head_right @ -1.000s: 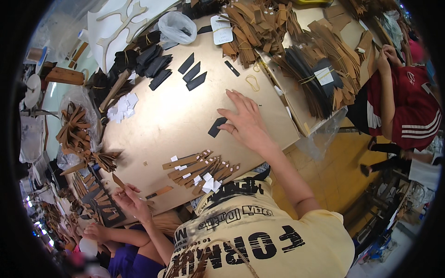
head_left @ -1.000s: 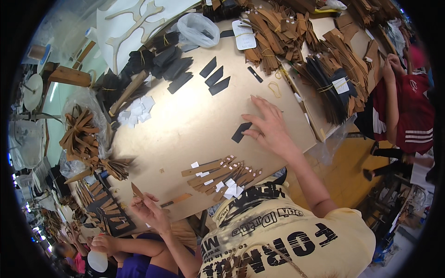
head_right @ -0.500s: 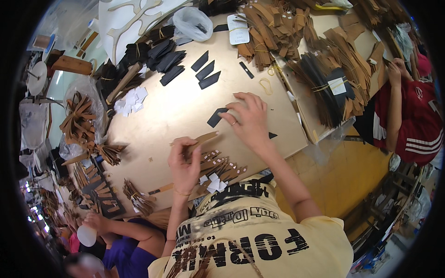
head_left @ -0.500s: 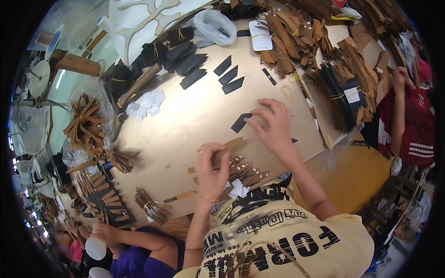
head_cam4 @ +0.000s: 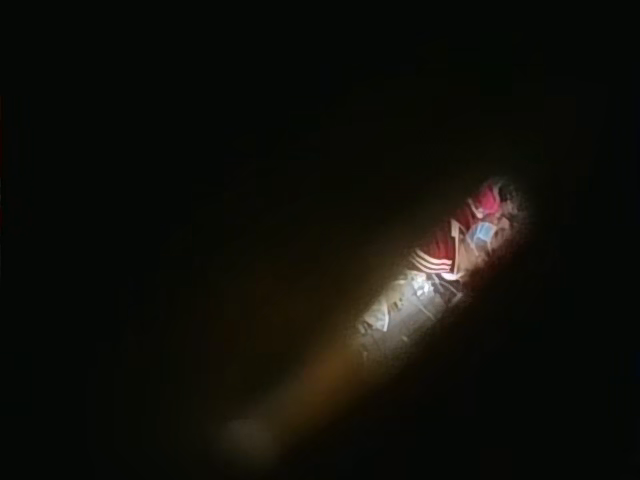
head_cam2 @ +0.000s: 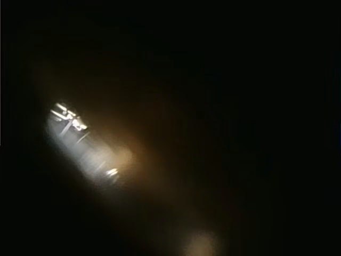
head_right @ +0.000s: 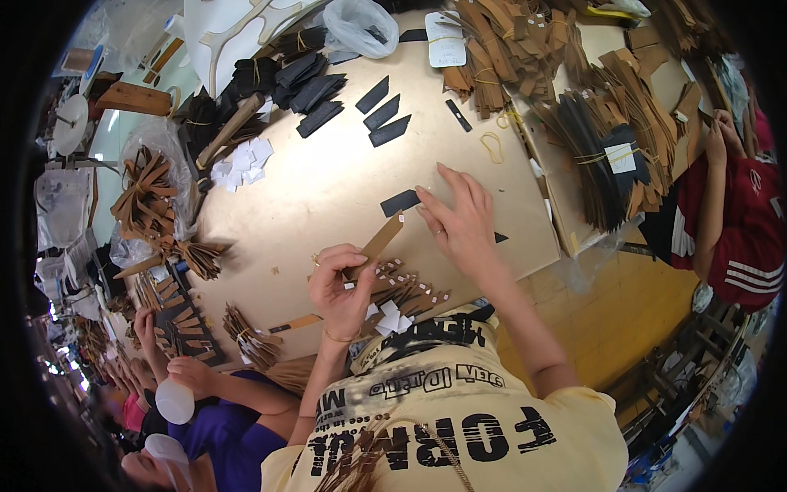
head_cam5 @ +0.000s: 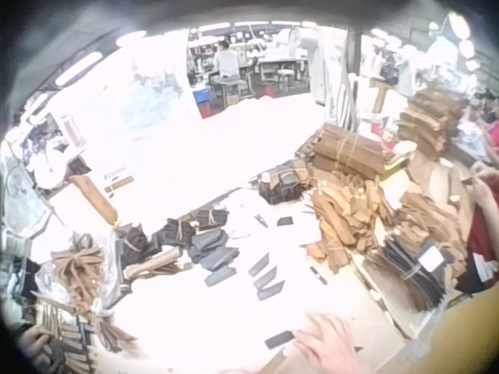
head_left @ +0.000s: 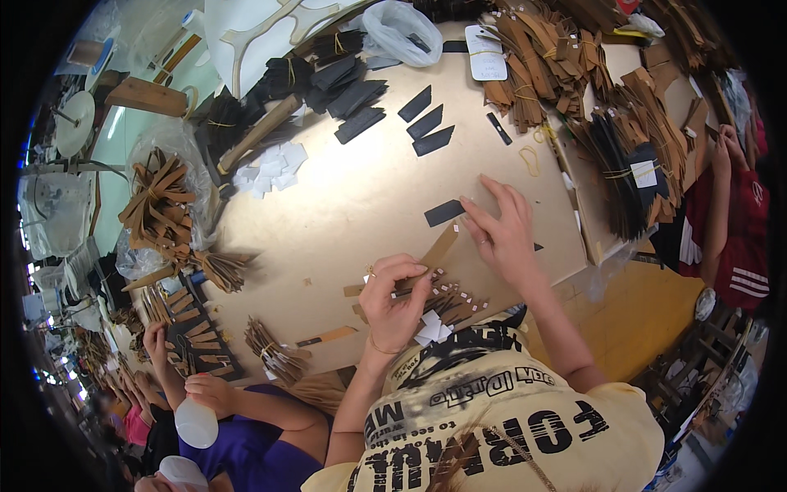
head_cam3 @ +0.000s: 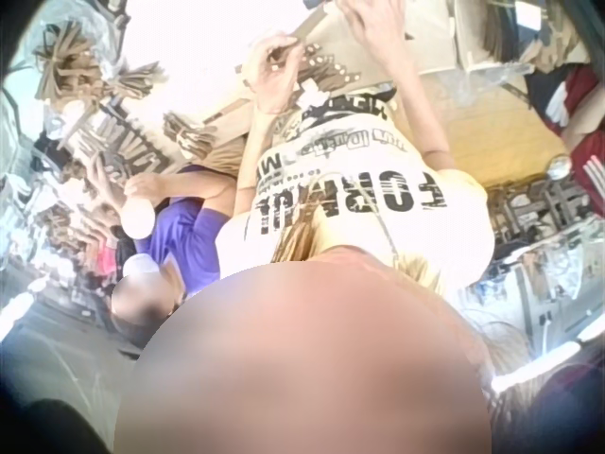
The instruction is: The person assembles small flat craft pieces by hand at a shared workbench. They pick up individual pieces, align them, and place them into neat rows on the table. The person also gathers and organizes bundles of similar pieces, arranging them for further processing.
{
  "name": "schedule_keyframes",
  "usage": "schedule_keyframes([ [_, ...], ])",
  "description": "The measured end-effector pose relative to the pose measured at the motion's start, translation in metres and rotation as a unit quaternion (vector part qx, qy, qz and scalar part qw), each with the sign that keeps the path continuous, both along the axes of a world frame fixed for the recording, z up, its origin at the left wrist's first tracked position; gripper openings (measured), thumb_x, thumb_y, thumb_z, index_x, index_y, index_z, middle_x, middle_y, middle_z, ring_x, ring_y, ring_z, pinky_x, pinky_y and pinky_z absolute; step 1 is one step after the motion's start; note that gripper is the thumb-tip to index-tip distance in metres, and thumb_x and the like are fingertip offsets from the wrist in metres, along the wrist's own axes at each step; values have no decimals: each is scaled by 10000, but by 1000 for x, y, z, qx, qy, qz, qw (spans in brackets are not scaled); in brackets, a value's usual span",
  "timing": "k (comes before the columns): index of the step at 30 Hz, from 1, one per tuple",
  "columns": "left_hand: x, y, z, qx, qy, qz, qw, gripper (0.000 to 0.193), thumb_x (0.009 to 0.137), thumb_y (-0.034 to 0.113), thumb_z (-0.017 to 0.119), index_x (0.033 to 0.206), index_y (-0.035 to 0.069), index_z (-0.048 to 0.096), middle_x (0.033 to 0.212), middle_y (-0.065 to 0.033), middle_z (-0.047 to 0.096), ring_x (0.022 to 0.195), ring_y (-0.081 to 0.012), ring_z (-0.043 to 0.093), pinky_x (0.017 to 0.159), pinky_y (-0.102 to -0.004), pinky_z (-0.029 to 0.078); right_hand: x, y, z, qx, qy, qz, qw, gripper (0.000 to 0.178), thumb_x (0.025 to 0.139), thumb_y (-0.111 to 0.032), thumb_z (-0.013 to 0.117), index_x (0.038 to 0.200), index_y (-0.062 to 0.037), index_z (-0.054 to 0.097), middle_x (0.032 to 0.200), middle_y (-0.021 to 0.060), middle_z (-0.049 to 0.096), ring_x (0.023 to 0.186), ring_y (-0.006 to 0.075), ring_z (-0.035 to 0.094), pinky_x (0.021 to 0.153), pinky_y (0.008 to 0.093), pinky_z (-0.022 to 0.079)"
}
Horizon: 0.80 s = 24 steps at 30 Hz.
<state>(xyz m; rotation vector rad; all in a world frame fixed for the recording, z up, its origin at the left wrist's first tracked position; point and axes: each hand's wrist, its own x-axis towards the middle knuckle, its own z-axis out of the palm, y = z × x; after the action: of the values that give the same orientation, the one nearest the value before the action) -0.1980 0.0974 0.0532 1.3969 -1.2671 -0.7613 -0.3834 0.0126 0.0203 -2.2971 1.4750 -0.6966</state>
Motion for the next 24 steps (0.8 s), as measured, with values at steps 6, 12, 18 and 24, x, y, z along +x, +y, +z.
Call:
schedule_keyframes([
  [6,-1,-7,2,10,-8,-46,999,218,773,-96,734,944,3,642,979,-106,646,844,-157,620,731,-257,503,-6,6,23,286,-346,-33,893,308,919,-174,677,1199,-45,669,1254,126,606,1129,228,556,991,371,407],
  [12,-1,-22,10,18,-39,-110,993,239,753,-57,758,965,15,675,962,-109,669,851,-198,652,758,-284,523,-18,-5,38,518,-422,60,742,274,899,-131,718,1141,-14,668,1117,40,651,959,82,588,806,265,482],
  [18,10,-43,10,126,14,-91,988,163,842,-7,719,994,-20,662,943,-55,661,830,-115,613,741,-255,498,-6,-29,39,396,-286,20,872,205,864,-122,740,1031,-26,672,1029,37,681,864,114,615,758,276,496],
  [24,32,-92,-10,161,113,-7,980,115,925,40,654,1021,-22,667,889,-45,683,781,-86,616,714,-236,497,27,-82,24,41,-63,143,987,131,913,-102,622,1003,-47,544,1365,160,540,1346,366,425,1090,474,328],
])
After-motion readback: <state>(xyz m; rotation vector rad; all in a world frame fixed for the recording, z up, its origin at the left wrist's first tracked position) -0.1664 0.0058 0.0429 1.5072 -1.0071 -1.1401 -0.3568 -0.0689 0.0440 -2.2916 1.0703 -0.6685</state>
